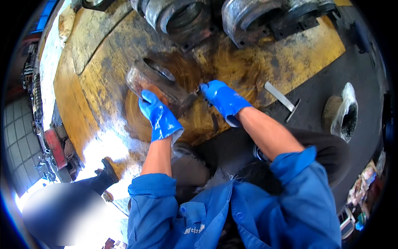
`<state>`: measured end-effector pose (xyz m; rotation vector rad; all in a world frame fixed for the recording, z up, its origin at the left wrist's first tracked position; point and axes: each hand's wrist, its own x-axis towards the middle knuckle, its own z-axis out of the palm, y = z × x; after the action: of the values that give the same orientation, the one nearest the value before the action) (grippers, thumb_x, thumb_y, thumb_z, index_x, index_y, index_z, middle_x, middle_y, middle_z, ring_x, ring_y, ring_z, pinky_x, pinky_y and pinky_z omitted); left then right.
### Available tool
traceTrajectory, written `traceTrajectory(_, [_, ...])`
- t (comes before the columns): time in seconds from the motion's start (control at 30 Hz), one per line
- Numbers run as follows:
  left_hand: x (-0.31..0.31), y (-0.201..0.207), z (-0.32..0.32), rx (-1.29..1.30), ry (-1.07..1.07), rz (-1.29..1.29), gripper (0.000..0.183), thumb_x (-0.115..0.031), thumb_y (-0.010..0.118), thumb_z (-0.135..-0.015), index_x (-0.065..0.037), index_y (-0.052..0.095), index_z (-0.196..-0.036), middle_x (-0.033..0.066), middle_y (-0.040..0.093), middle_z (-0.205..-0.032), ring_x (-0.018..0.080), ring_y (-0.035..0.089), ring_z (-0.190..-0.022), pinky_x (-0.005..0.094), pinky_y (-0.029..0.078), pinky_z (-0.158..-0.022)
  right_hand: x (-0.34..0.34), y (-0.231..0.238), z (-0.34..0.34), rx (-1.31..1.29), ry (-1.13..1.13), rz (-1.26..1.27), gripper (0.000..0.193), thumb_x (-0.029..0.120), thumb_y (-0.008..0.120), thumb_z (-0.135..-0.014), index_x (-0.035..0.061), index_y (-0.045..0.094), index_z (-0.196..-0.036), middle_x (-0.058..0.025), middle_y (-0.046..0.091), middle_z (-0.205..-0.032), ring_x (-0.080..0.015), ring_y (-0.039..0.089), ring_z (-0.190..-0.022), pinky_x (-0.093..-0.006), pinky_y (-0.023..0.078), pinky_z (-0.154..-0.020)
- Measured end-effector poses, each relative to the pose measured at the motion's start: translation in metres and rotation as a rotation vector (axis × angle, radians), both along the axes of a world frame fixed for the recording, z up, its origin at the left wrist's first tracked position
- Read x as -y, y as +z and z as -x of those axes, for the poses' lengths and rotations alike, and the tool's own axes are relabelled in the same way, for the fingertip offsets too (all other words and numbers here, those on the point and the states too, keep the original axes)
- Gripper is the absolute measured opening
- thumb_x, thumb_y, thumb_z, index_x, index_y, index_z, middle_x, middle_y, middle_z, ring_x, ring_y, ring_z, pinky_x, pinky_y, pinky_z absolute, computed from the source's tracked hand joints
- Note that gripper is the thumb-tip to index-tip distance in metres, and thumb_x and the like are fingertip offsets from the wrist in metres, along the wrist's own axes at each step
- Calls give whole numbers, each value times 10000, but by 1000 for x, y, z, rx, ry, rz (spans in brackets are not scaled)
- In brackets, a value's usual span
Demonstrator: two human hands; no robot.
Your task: The person cleans various cylindrical metal components by hand using a cloth and a dark industrial lubricant, wiping both the internal and external surfaces before cleaning the floor surface.
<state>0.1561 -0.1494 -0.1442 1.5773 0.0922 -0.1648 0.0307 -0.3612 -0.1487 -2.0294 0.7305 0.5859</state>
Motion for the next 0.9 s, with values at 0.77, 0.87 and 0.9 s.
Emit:
traceTrajectory(0.77, [-35, -18, -13, 96, 162, -155, 386, -392, 574, -1060, -23, 653, -1140, 33, 685, -911, 140, 614, -743, 328, 512, -650, 0, 47, -12, -23, -61, -447, 528, 465, 470, -1047, 27, 761, -990, -132, 737, -830, -206, 626, -622, -364, 505, -572])
traceTrajectory(0.87, [-5, 7, 3, 32, 110, -94, 372, -391, 570, -1066, -36, 654, -1136, 22, 681, -893, 120, 605, -702, 302, 491, -596, 39, 51, -4, -75, -164, -418, 535, 476, 453, -1052, 48, 767, -983, -122, 726, -808, -209, 605, -595, -373, 511, -551])
traceTrajectory(0.9, [-9, 7, 3, 96, 149, -176, 363, -392, 568, -1067, -46, 656, -1133, 13, 674, -873, 111, 596, -679, 291, 476, -565, 51, 54, -7, -105, -229, -426, 537, 480, 448, -1054, 56, 769, -979, -118, 723, -804, -210, 597, -585, -377, 513, -543])
